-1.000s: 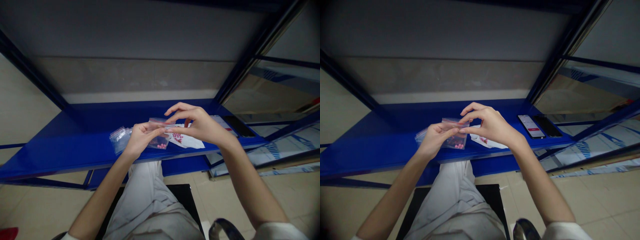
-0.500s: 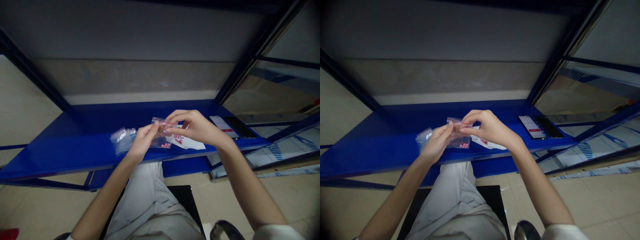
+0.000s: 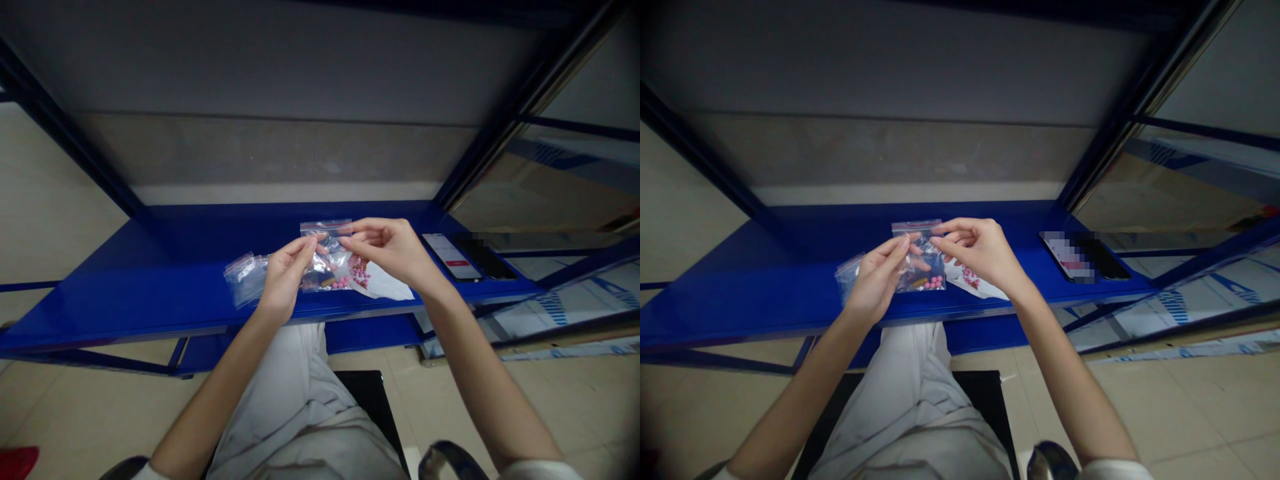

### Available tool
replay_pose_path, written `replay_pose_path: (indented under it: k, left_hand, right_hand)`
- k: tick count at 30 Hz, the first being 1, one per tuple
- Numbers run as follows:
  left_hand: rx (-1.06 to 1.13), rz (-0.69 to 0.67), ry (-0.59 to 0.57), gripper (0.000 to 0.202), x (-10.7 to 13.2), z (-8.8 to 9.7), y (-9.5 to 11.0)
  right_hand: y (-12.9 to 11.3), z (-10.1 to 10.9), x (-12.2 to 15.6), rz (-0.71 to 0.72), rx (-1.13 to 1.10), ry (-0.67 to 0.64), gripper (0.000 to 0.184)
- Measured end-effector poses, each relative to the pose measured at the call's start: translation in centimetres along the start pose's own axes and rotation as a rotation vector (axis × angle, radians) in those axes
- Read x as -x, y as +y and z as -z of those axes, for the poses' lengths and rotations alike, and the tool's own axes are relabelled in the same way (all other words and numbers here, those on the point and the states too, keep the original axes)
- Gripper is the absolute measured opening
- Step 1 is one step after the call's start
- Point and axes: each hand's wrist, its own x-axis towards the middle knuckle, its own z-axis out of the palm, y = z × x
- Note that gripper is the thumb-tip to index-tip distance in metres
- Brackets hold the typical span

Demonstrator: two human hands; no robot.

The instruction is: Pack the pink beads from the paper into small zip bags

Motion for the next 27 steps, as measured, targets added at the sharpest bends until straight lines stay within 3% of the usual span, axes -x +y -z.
replay_pose_path:
  k: [3, 15, 27]
  left_hand:
    - [-0.016, 0.049, 0.006, 0.025, 0.6, 0.1, 0.2]
    - [-0.149, 0.081, 0.019, 0.042, 1.0, 0.6, 0.1]
    - [-0.118, 0.243, -0.123, 0.045, 1.7, 0.3, -0.8]
  right_hand:
    - [0.4, -0.5, 0.6, -0.059, -0.091, 0.030, 0.026]
    - [1.4, -1.7, 0.5, -0.176, -0.203, 0.057, 0.030]
    - [2.3, -2.2, 0.5, -0.176, -0.190, 0.052, 0.030]
